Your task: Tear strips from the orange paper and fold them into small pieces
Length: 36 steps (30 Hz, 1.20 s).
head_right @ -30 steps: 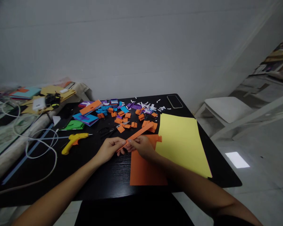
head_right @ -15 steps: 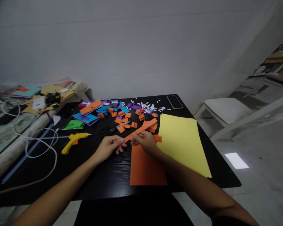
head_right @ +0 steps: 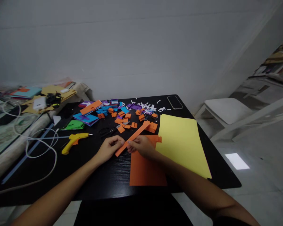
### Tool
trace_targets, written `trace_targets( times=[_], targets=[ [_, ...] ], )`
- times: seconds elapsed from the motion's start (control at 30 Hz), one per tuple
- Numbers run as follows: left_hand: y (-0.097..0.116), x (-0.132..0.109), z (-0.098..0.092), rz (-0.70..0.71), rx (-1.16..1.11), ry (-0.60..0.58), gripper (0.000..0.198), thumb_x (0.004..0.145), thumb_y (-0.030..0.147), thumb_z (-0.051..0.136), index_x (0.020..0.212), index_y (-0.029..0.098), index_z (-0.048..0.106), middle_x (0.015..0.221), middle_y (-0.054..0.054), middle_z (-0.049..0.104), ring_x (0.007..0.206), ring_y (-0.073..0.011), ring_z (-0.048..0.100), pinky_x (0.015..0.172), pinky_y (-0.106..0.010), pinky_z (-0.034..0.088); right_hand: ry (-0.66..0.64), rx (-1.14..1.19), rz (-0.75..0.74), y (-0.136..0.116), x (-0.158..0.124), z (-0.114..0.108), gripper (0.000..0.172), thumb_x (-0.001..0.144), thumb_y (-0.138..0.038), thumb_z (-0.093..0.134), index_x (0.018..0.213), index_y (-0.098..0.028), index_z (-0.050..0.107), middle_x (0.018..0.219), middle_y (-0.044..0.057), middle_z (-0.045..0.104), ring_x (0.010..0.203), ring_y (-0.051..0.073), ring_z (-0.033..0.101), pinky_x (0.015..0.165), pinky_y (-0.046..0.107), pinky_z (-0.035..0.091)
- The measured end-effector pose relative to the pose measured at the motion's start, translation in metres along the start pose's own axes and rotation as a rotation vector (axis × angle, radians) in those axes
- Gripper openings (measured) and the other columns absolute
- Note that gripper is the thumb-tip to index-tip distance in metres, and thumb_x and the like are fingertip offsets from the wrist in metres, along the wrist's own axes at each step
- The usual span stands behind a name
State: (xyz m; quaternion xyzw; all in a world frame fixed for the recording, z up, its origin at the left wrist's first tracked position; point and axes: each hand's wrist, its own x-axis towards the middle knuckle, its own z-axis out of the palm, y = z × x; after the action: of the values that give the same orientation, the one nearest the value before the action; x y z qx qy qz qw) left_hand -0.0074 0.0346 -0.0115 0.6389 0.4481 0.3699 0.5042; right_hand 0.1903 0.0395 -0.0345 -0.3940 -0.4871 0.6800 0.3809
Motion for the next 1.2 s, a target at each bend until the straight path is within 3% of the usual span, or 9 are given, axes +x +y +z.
trace_targets(
  times=[0.13, 0.57, 0.93, 1.07, 1.2],
  targets=[
    [-0.001, -0.002, 0.003, 0.035, 0.036, 0.002, 0.026, 0.085, 0.038, 0.068, 0.077, 0.013, 0.067, 0.065, 0.001, 0.059, 0.061, -0.0114, 0.052, 0.061, -0.023, 0.039, -0.133, -0.007, 0.061, 0.007, -0.004, 0.01, 0.054, 0.066, -0.064, 0.081, 0.073, -0.012, 0.068, 0.064, 0.005, 0.071, 0.055, 0.015, 0.068, 0.056, 0.029, 0.057],
    [-0.001, -0.002, 0.004, -0.02, 0.018, -0.055, 0.023, 0.081, 0.036, 0.071, 0.076, 0.014, 0.066, 0.066, 0.001, 0.057, 0.061, -0.0115, 0.049, 0.059, -0.023, 0.038, -0.341, -0.046, 0.15, 0.007, -0.012, 0.013, 0.051, 0.07, -0.06, 0.081, 0.075, -0.012, 0.067, 0.068, 0.003, 0.072, 0.054, 0.012, 0.068, 0.057, 0.026, 0.057],
    [0.002, 0.001, 0.004, -0.122, -0.126, -0.071, 0.033, 0.076, 0.045, 0.076, 0.074, 0.014, 0.064, 0.055, 0.005, 0.052, 0.047, -0.0078, 0.045, 0.049, -0.021, 0.036, -0.582, -0.157, 0.173, 0.001, -0.022, 0.016, 0.047, 0.08, -0.058, 0.073, 0.076, -0.011, 0.068, 0.063, 0.003, 0.071, 0.052, 0.012, 0.066, 0.054, 0.022, 0.053],
    [0.005, 0.002, 0.003, -0.126, -0.148, -0.056, 0.033, 0.076, 0.044, 0.076, 0.071, 0.014, 0.063, 0.053, 0.005, 0.052, 0.046, -0.0074, 0.044, 0.048, -0.02, 0.035, -0.599, -0.183, 0.159, -0.004, -0.024, 0.016, 0.044, 0.083, -0.055, 0.071, 0.073, -0.013, 0.067, 0.061, 0.002, 0.07, 0.05, 0.012, 0.065, 0.055, 0.023, 0.053],
    [0.005, 0.003, 0.002, -0.126, -0.183, -0.02, 0.033, 0.076, 0.043, 0.076, 0.071, 0.014, 0.063, 0.054, 0.004, 0.053, 0.046, -0.0075, 0.045, 0.049, -0.02, 0.035, -0.584, -0.278, 0.18, -0.011, -0.026, 0.019, 0.032, 0.086, -0.039, 0.07, 0.067, -0.014, 0.064, 0.056, -0.001, 0.066, 0.048, 0.01, 0.062, 0.055, 0.021, 0.051]
  ],
)
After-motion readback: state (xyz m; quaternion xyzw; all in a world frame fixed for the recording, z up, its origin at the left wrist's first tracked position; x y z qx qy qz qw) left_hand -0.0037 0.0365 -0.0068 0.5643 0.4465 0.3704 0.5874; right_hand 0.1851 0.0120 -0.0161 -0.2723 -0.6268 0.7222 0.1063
